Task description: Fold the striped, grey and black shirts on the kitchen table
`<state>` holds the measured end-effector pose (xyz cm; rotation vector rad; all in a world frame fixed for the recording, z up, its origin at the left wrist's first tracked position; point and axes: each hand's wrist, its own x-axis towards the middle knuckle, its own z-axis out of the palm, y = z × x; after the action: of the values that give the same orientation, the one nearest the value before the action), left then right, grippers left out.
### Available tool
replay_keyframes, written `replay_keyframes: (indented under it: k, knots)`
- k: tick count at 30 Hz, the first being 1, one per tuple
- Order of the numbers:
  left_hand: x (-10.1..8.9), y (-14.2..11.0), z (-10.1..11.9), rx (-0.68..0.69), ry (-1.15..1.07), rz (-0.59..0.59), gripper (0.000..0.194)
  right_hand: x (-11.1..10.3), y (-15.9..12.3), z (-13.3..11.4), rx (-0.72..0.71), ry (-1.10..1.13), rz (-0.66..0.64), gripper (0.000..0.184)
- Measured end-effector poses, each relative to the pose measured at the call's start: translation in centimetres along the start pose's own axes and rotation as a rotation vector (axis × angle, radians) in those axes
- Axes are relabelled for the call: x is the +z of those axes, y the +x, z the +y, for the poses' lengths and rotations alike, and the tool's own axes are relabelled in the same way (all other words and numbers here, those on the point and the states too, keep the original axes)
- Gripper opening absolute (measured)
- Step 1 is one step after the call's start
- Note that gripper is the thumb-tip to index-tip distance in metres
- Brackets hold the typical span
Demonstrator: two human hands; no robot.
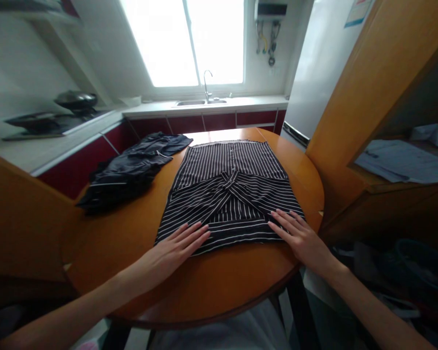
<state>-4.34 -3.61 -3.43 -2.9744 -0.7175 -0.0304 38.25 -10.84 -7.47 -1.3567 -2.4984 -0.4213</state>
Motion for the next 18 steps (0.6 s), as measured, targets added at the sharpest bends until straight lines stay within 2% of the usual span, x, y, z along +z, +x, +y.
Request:
replay_keyframes:
  k: [4, 8, 13, 18]
  knots:
    - [0.2, -3.1, -1.6, 0.003, -0.084, 0.039, 0.077, 0.1, -3.1, 2.5, 0.021, 0.104, 0.057, 0.063]
    - [0.9, -4.7, -2.8, 0.022, -0.167, 0.131, 0.070, 0.1, -4.5, 3.3, 0.066, 0.173, 0.098, 0.057]
    - [1.0, -4.0, -3.5, 0.121, -0.239, 0.148, 0.068, 0.2, -4.2, 3.3, 0.012, 0.231, 0.135, 0.055]
    - [0.8, -3.1, -4.3, 0.261, -0.330, 0.123, 0.053, 0.5, -4.2, 3.4, -0.047, 0.245, 0.132, 0.057]
